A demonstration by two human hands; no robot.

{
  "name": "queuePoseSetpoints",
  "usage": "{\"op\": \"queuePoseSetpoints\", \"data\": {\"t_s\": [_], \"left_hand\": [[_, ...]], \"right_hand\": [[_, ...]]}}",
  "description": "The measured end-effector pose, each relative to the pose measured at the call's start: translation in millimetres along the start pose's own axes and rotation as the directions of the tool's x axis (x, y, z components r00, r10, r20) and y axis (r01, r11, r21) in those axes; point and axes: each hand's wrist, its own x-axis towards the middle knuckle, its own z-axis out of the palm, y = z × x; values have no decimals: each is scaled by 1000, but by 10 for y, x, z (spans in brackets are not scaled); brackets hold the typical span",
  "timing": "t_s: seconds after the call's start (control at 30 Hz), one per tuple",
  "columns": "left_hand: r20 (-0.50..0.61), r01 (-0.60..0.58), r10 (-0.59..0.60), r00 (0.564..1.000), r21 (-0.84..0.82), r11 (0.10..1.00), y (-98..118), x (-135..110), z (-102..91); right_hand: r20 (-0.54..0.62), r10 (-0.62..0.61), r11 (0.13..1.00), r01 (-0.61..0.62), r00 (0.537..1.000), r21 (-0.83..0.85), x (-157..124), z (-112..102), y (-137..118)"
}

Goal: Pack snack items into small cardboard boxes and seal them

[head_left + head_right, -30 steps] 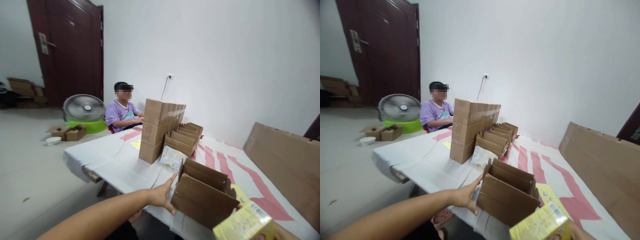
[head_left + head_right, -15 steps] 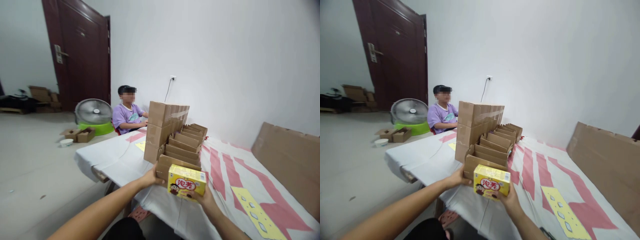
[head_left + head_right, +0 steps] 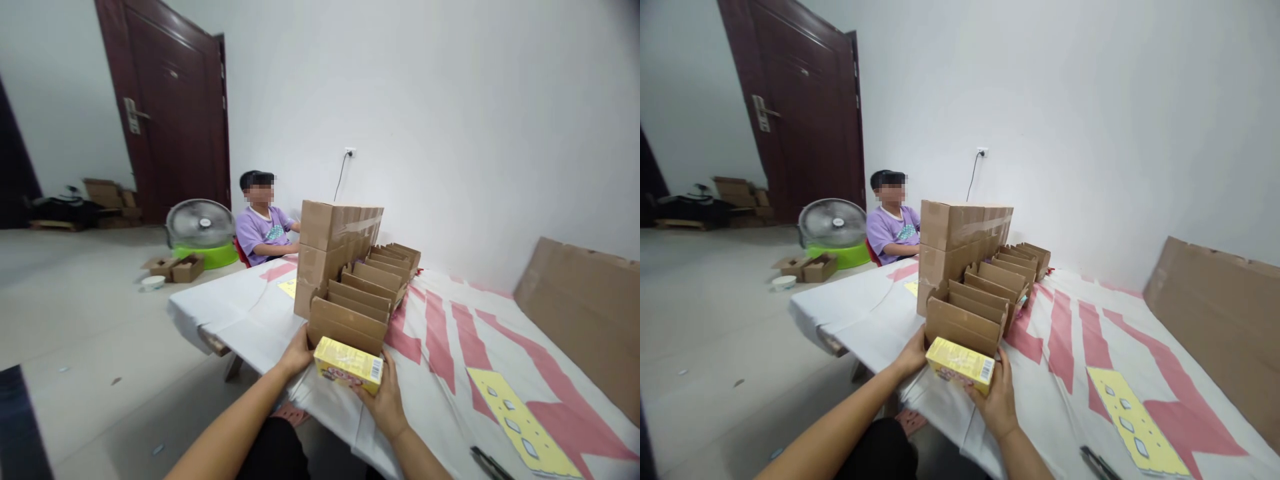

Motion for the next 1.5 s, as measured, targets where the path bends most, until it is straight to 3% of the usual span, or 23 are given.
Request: {"op": "queuePoseSetpoints", "data": {"t_s": [0.13,0.4,0.8,1.03,1.27,1.5], "left_hand": [[-63,40,-39,997,7,999,6,0,36],[-91,67,-48,995,223,973,-62,9,47],[-76,77,-60,995,242,967,-92,27,34],[-61,31,-18,998,215,976,-134,59,33],[-76,67,-50,996,239,969,-271,96,36],[-82,63,-43,996,246,967,-260,88,37]], "right_hand": [[-39,-30,999,30,999,-11,1,34,43],[-66,-23,1000,24,998,0,12,36,30],[-83,-33,999,34,996,2,8,46,57],[-46,-10,999,11,999,31,11,42,42],[-41,-4,1000,5,999,23,9,58,52],[-14,12,1000,-12,1000,3,1,51,46]]}}
